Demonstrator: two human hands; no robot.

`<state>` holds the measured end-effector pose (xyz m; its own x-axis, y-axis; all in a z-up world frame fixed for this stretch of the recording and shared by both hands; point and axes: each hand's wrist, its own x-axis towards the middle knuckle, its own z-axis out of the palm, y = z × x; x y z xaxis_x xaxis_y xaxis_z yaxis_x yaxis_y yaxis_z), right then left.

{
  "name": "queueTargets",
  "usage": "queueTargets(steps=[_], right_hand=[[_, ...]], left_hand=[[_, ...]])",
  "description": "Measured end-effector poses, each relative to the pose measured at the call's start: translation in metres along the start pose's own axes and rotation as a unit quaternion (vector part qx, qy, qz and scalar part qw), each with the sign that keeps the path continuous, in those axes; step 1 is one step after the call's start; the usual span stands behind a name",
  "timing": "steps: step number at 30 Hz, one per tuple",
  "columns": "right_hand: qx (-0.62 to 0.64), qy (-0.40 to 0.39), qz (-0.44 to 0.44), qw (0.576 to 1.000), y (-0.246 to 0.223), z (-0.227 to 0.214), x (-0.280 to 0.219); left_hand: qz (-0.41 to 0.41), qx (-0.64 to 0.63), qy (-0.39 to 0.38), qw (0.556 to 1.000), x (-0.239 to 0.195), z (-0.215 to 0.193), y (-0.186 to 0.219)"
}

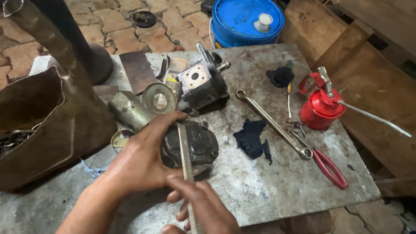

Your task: The person manipulates a metal engine component on a workbench, using wrenches and a screwdriver to loosen and tighten bolts and a brush to clean internal surfaces.

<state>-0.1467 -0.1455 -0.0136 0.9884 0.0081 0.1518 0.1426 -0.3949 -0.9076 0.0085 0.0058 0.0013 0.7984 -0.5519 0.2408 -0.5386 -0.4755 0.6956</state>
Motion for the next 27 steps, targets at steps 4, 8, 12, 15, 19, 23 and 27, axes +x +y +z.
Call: queueTargets(steps=[4, 8, 12, 15, 19, 23, 27], right_hand=[[0.353, 0.105, 0.140, 0.919, 0.031, -0.011, 0.010], [0.571, 0.178, 0.211, 0.773, 0.073, -0.070, 0.037], [0.473, 0.239, 0.270, 0.804, 0.123, -0.092, 0.095], [0.503, 0.199, 0.275, 0.794, 0.147, -0.093, 0.143], [0.468, 0.204, 0.300, 0.805, 0.146, -0.082, 0.177], [0.507, 0.168, 0.318, 0.783, 0.141, -0.072, 0.188], [0.560, 0.155, 0.291, 0.760, 0.151, -0.058, 0.199]], left_hand=[[-0.044, -0.006, -0.009, 0.999, 0.002, -0.001, 0.009], [-0.074, -0.041, 0.004, 0.996, 0.000, 0.001, 0.012], [-0.067, -0.046, -0.001, 0.997, -0.001, -0.002, 0.014], [-0.078, -0.042, -0.007, 0.996, 0.001, -0.003, 0.014], [-0.076, -0.043, -0.019, 0.996, 0.001, 0.000, 0.007], [-0.042, -0.052, -0.008, 0.998, 0.001, 0.000, 0.000], [-0.080, -0.061, -0.024, 0.995, 0.000, -0.001, 0.001]])
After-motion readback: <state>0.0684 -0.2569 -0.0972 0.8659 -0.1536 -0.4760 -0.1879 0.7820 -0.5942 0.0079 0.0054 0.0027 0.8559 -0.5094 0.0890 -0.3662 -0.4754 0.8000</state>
